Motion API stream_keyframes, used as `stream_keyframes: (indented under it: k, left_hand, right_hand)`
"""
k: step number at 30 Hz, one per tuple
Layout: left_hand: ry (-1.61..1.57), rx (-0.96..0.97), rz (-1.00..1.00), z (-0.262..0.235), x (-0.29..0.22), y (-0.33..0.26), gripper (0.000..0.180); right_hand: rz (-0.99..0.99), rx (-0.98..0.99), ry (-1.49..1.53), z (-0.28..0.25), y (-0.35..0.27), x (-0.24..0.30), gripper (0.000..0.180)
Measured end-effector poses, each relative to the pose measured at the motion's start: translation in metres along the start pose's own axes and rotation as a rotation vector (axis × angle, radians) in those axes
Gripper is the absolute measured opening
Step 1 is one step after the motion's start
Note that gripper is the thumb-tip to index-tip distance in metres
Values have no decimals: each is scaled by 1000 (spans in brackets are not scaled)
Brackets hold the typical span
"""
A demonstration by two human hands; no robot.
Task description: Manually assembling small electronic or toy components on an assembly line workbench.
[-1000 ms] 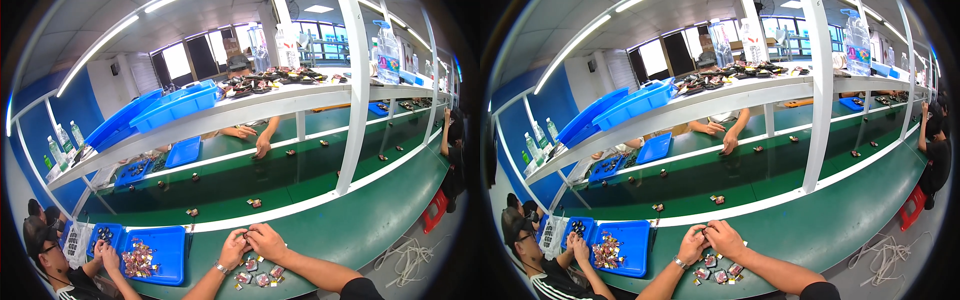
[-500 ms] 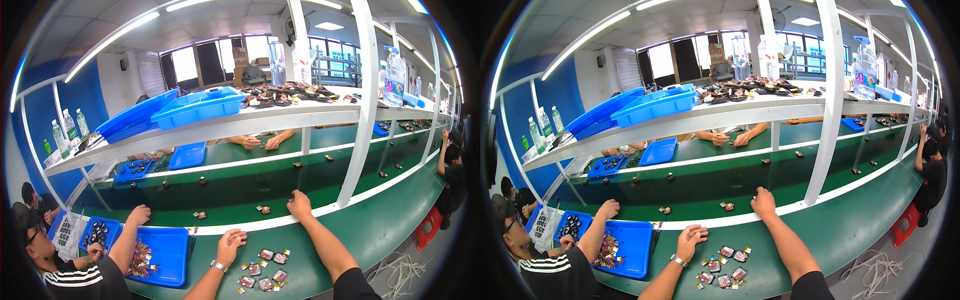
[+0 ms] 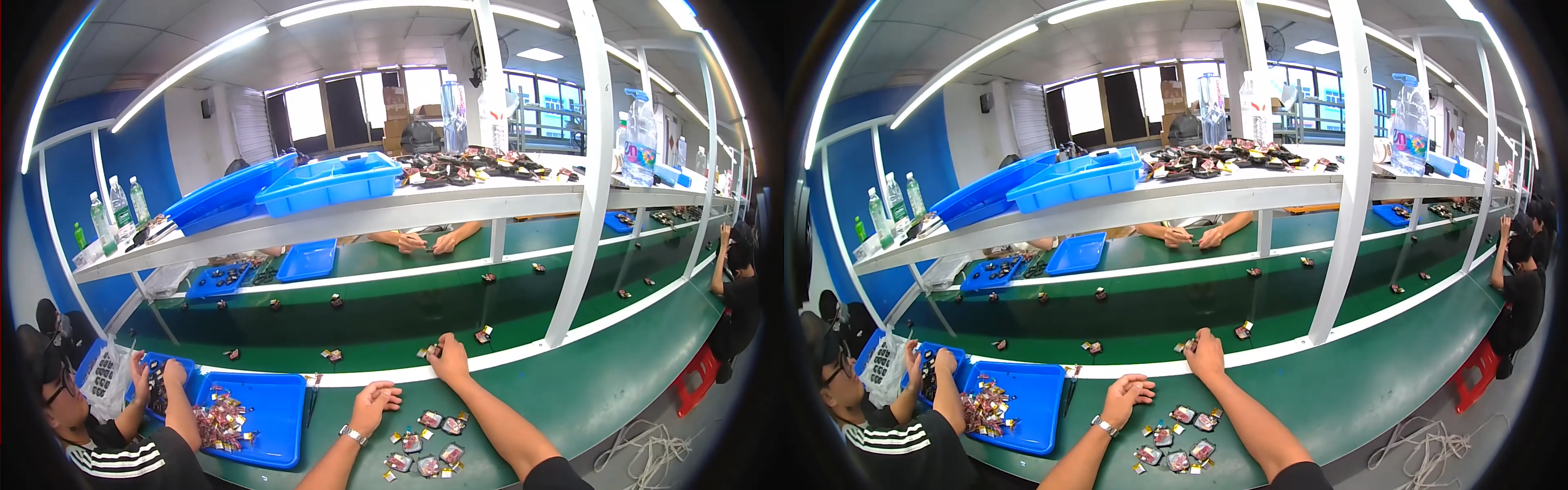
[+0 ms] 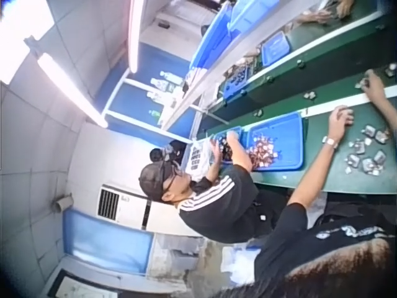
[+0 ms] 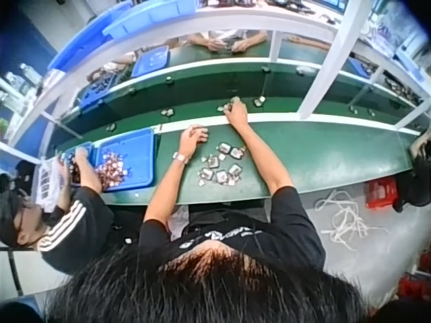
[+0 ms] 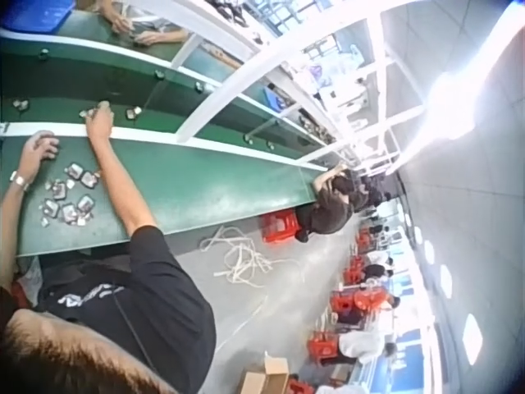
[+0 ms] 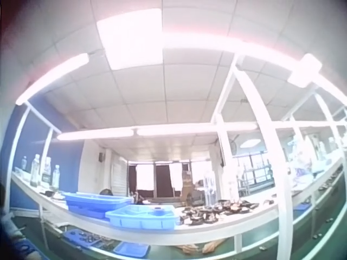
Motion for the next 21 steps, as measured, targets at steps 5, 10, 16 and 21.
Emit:
stream_keyframes:
  k: [5,10,16,21]
  left_hand:
    - [-63,31,-88,1,1,-5,35]
    - [291,141,-36,17,-3,1,35]
    - [353,81,-39,13,-3,-9,31]
    - [433,81,-28,21,-10,-13,29]
  right_hand:
    - [-146,434,340,-34,-59,37,33]
    - [-270,390,294,-22,-55,13,25]
    - [-278,526,-37,-43,-85,41,51]
    - [-381,605,-248,-34,-111,61,55]
Point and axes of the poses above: each hand's wrist, its own y-axis towards the middle knuckle, its own z-axis out of the palm, x = y × z, the point moved 3 cm from there along y, towards the middle knuckle, and after that the axes turned 7 degrees about x, right-handed, at the moved point
